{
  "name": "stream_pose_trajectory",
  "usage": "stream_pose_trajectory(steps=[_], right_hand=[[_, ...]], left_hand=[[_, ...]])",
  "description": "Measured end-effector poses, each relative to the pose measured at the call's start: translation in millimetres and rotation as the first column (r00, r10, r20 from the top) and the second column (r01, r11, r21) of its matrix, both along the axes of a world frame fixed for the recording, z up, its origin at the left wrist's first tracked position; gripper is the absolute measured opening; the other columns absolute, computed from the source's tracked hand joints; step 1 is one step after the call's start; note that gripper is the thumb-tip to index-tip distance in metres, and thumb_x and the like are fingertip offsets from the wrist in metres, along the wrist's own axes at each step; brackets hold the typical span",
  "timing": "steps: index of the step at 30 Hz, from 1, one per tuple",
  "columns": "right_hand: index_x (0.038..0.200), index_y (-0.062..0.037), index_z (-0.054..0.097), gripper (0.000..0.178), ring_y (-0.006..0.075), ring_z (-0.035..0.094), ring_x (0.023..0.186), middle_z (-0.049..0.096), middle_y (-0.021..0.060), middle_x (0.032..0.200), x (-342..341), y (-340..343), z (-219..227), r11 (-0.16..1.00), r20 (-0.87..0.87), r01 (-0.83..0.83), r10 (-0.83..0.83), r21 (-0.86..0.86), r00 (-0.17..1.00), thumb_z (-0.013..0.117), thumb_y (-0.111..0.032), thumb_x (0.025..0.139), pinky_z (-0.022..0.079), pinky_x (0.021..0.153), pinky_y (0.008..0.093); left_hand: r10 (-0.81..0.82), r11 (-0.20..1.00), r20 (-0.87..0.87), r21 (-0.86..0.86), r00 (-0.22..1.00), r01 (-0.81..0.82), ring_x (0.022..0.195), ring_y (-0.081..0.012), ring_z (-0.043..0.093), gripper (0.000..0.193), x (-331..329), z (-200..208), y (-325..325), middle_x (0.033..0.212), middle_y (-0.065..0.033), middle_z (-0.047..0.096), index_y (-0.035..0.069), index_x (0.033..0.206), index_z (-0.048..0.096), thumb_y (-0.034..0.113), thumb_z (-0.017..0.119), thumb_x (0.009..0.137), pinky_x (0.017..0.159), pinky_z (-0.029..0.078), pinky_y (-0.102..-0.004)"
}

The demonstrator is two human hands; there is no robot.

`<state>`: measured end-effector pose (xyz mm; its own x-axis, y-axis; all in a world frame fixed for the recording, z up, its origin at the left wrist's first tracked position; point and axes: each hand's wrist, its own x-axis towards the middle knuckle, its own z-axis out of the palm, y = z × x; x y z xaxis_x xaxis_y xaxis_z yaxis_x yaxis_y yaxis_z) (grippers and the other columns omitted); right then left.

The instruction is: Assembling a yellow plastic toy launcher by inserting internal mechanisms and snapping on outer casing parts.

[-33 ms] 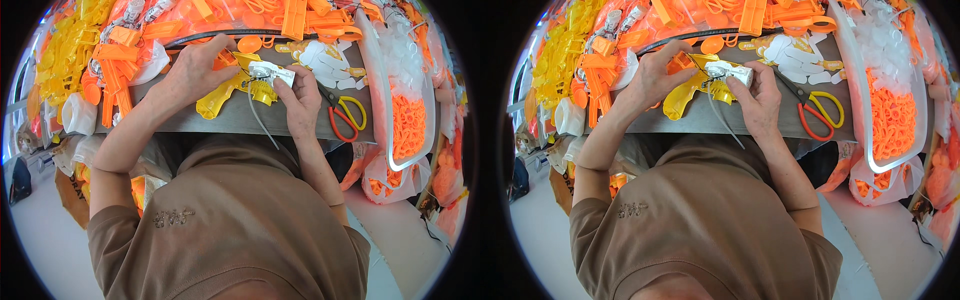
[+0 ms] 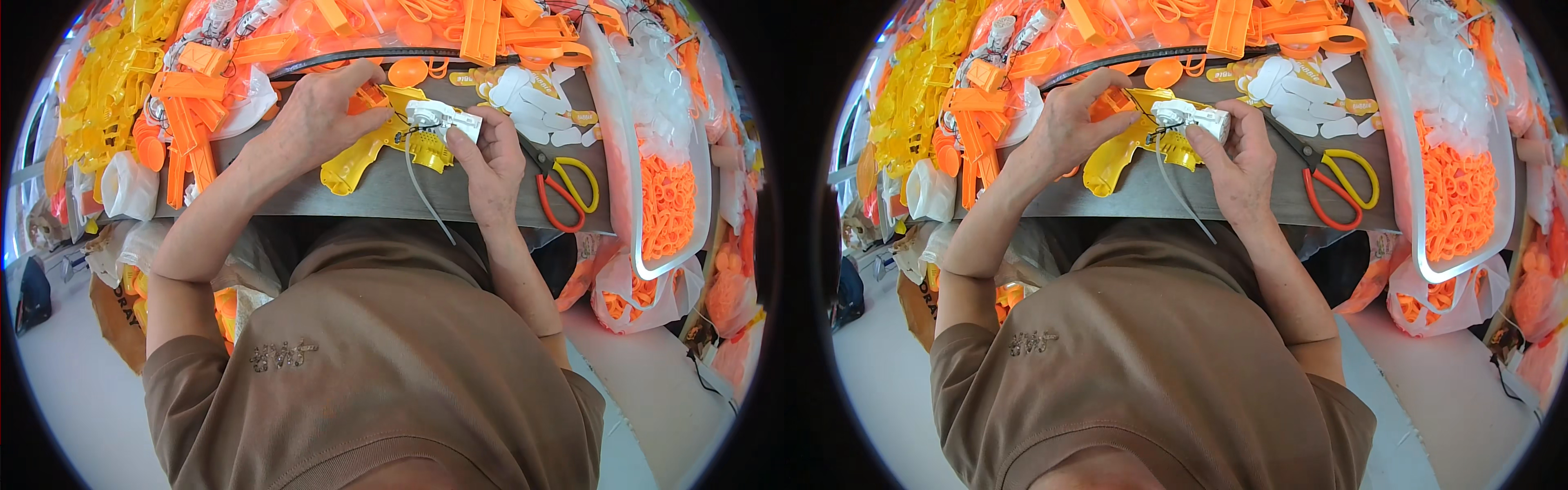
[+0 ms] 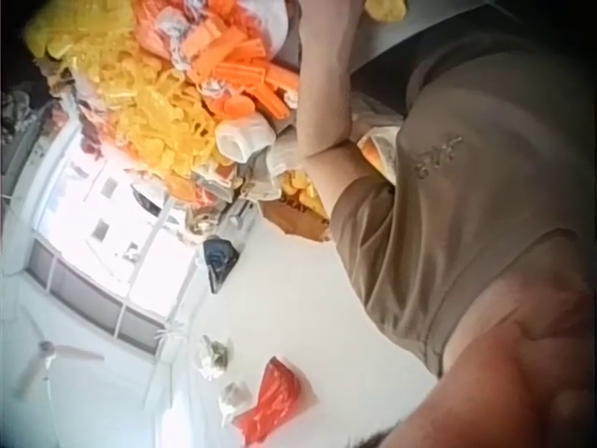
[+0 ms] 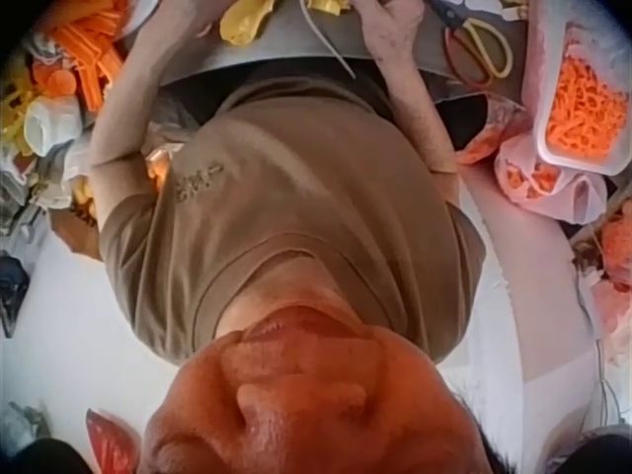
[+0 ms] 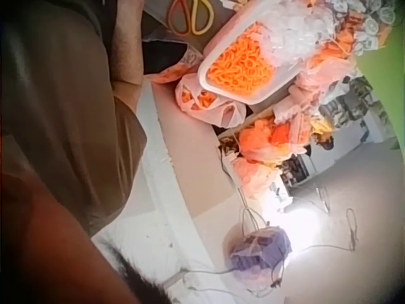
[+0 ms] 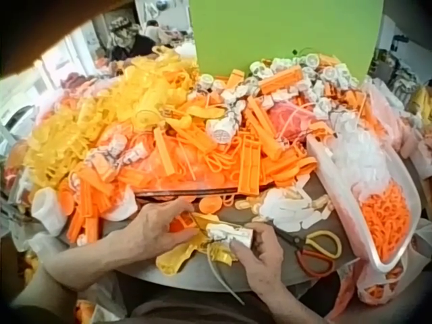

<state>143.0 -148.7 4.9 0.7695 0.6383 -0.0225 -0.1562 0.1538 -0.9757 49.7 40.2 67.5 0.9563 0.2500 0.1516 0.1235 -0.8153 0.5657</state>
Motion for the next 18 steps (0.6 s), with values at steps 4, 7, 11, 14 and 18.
stream_pose_trajectory(steps=[4, 7, 11, 14, 18], right_hand=[[0.114, 0.0021, 0.046, 0.032, 0.0119, 0.056, 0.093, 0.059, 0.0090, 0.102, -0.2, -0.2, 0.0, 1.000, 0.017, -0.008, 0.008, -0.001, 1.000, 0.060, -0.003, 0.087, 0.046, 0.079, 0.0236], [0.114, 0.0020, 0.046, 0.031, 0.0118, 0.056, 0.092, 0.059, 0.0088, 0.102, 0.2, -0.2, -0.2, 1.000, 0.013, -0.002, 0.002, -0.002, 1.000, 0.060, -0.002, 0.087, 0.047, 0.079, 0.0235], [0.114, 0.0018, 0.046, 0.030, 0.0116, 0.056, 0.092, 0.059, 0.0087, 0.101, 0.4, 0.3, 1.8, 1.000, -0.029, 0.003, -0.003, 0.005, 1.000, 0.060, -0.002, 0.087, 0.047, 0.078, 0.0236], [0.114, 0.0017, 0.047, 0.030, 0.0114, 0.056, 0.091, 0.059, 0.0085, 0.101, 0.7, -0.2, -0.2, 1.000, -0.008, 0.001, -0.001, 0.023, 1.000, 0.060, -0.003, 0.087, 0.047, 0.078, 0.0236], [0.114, 0.0018, 0.046, 0.031, 0.0115, 0.056, 0.091, 0.059, 0.0086, 0.101, 0.3, -0.3, -1.8, 1.000, 0.014, 0.003, -0.003, 0.022, 1.000, 0.060, -0.003, 0.087, 0.047, 0.078, 0.0236]], left_hand=[[-0.029, 1.000, -0.092, 0.007, 0.995, 0.030, 0.073, -0.0317, 0.063, 0.027, 0.4, -4.1, 2.4, 0.079, -0.0181, 0.063, 0.003, 0.098, 0.058, 0.020, 0.066, 0.079, 0.067, 0.050, -0.0374], [-0.010, 0.998, -0.079, -0.058, 0.997, 0.005, 0.071, -0.0312, 0.062, 0.028, 3.5, -1.0, -0.1, 0.079, -0.0172, 0.063, 0.001, 0.099, 0.059, 0.020, 0.066, 0.080, 0.068, 0.051, -0.0373], [-0.032, 0.997, 0.053, -0.073, 0.998, 0.036, 0.078, -0.0308, 0.062, 0.034, 2.3, -8.7, 0.4, 0.090, -0.0180, 0.063, -0.002, 0.104, 0.057, 0.020, 0.066, 0.080, 0.071, 0.050, -0.0371], [-0.114, 0.993, 0.042, 0.008, 0.993, 0.114, 0.089, -0.0309, 0.062, 0.037, -2.0, -10.5, -0.1, 0.103, -0.0187, 0.060, -0.003, 0.108, 0.055, 0.019, 0.066, 0.080, 0.076, 0.050, -0.0374], [-0.054, 0.994, 0.087, 0.095, 0.995, 0.046, 0.094, -0.0323, 0.060, 0.041, -4.2, -13.3, -2.6, 0.104, -0.0180, 0.058, -0.001, 0.113, 0.054, 0.019, 0.068, 0.080, 0.080, 0.049, -0.0385]])
